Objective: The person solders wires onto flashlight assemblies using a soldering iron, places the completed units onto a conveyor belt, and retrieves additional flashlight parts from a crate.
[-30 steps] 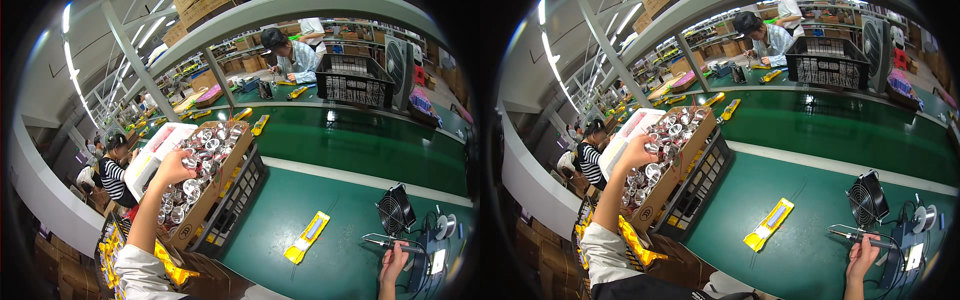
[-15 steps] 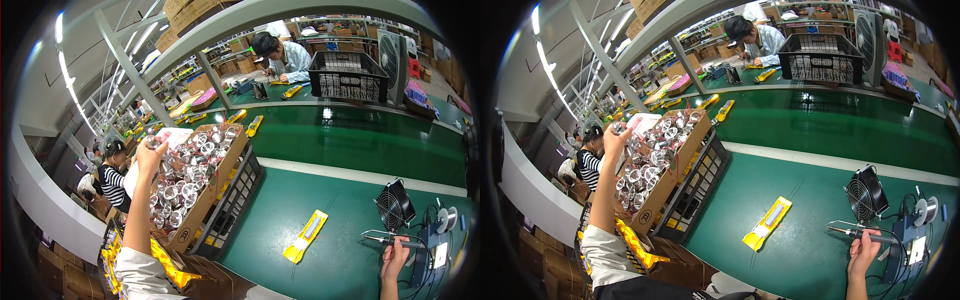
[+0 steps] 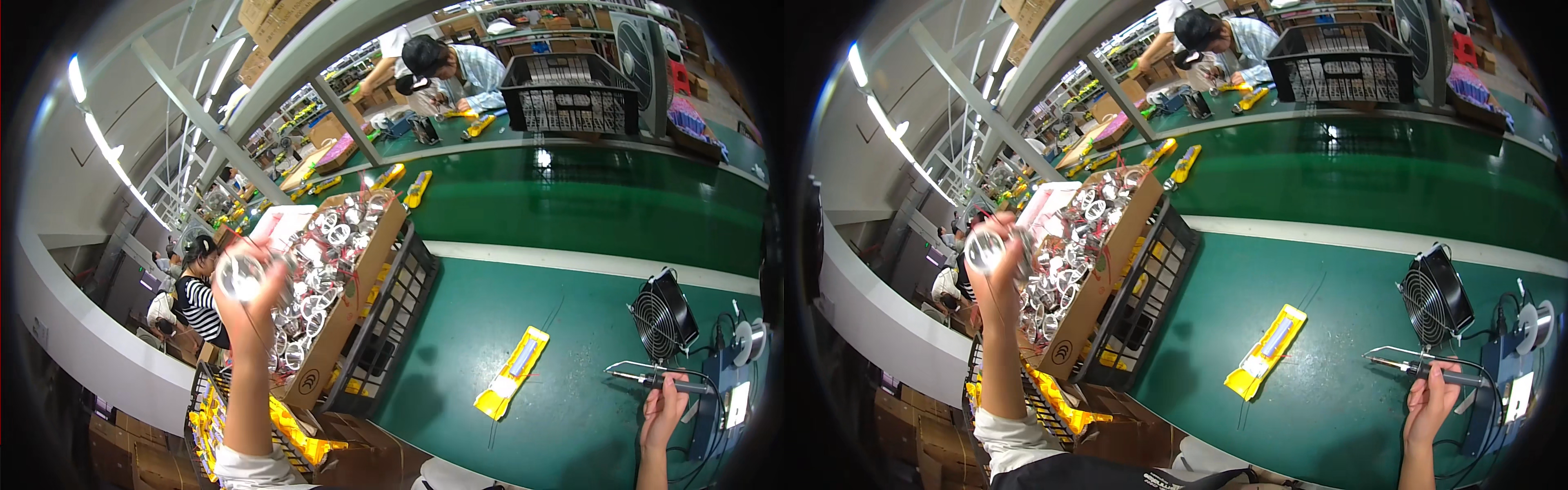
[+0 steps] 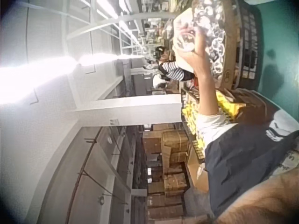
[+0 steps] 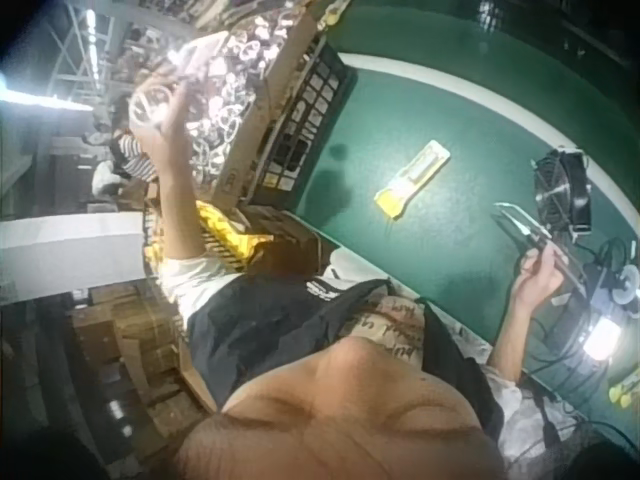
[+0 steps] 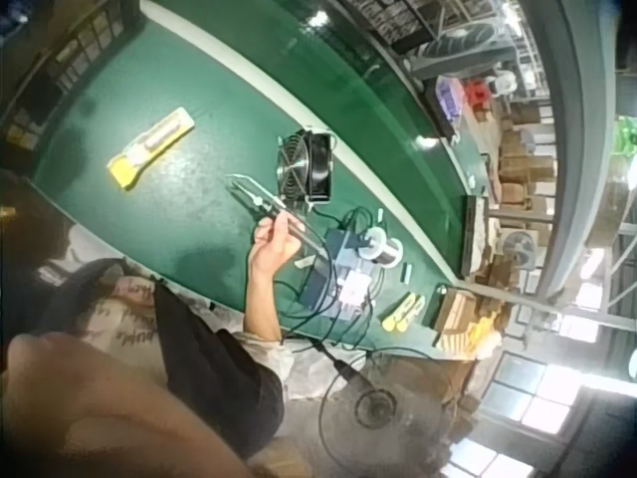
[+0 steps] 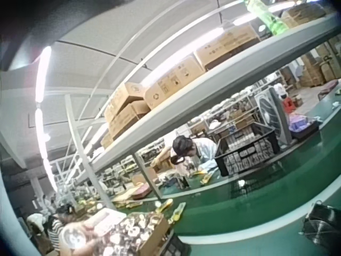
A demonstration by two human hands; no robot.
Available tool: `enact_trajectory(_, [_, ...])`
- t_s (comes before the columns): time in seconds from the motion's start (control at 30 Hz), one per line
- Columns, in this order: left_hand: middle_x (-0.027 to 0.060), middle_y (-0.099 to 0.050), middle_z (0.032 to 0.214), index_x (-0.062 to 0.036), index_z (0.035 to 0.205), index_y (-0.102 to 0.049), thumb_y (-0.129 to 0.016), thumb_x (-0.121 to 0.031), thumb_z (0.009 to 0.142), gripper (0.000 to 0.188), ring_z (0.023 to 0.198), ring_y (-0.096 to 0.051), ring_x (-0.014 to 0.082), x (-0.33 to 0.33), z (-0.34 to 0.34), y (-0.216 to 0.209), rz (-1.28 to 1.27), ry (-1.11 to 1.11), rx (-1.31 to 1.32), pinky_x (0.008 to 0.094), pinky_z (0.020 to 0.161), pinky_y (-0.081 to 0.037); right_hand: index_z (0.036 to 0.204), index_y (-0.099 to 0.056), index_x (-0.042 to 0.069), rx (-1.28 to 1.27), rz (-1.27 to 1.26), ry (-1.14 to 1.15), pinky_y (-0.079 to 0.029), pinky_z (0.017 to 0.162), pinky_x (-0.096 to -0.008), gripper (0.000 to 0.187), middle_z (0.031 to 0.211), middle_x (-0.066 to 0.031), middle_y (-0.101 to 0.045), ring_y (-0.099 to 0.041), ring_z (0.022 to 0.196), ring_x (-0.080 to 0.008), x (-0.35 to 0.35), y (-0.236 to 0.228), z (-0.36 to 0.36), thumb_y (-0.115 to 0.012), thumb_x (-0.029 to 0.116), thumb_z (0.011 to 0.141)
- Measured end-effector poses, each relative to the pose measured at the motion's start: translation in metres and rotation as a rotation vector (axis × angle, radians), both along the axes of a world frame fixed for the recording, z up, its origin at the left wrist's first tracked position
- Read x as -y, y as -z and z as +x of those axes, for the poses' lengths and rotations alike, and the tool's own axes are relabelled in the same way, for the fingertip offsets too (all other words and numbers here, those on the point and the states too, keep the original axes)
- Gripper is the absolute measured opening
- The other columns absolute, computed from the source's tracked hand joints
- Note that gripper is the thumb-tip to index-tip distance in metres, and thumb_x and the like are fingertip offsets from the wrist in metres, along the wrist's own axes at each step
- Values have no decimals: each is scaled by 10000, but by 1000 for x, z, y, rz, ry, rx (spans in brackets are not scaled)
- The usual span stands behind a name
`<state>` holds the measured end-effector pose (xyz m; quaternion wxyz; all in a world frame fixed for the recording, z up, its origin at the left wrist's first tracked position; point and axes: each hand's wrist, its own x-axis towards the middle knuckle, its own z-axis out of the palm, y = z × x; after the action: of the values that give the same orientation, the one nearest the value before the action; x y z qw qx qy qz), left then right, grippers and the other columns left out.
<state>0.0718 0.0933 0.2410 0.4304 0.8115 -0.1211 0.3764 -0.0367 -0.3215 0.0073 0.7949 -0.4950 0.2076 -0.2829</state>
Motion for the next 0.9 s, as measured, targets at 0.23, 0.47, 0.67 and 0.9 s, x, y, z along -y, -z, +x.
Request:
enact_trajectory(0.23, [84,-561,784,-22,711,-538,-684,-120,563,230,724,-548,169,44,-33,100,458,373,-621,272,681,-431,868,-412,51,-2,-6,-42,-236,323,-137,132,527,-10,-436,-334,366,-25,-1,0,-1,-445,172,826])
enact_trajectory(0.47, [68,-538,802,-32,927,-542,-705,-148,592,390,722,-524,158,21,8,165,577,574,-939,260,650,-428,860,-411,54,18,3,-46,-235,323,-137,123,528,-12,-438,-333,368,-25,-2,-3,-1,-442,168,828])
enact_trajectory(0.67, [159,-402,1143,-71,1113,-434,-703,-132,576,604,999,-442,278,23,16,184,650,152,-841,314,839,-379,853,-414,58,18,6,-58,-219,321,-143,116,527,-10,-435,-324,367,-24,-3,-3,-1,-435,170,833])
enact_trajectory(0.9, [128,-468,1012,-62,1028,-496,-594,-46,645,395,932,-453,291,34,-24,178,676,-116,-395,356,786,-391,874,-424,58,2,0,-36,-211,325,-144,134,520,-11,-437,-317,363,-26,-2,1,-1,-434,186,835])
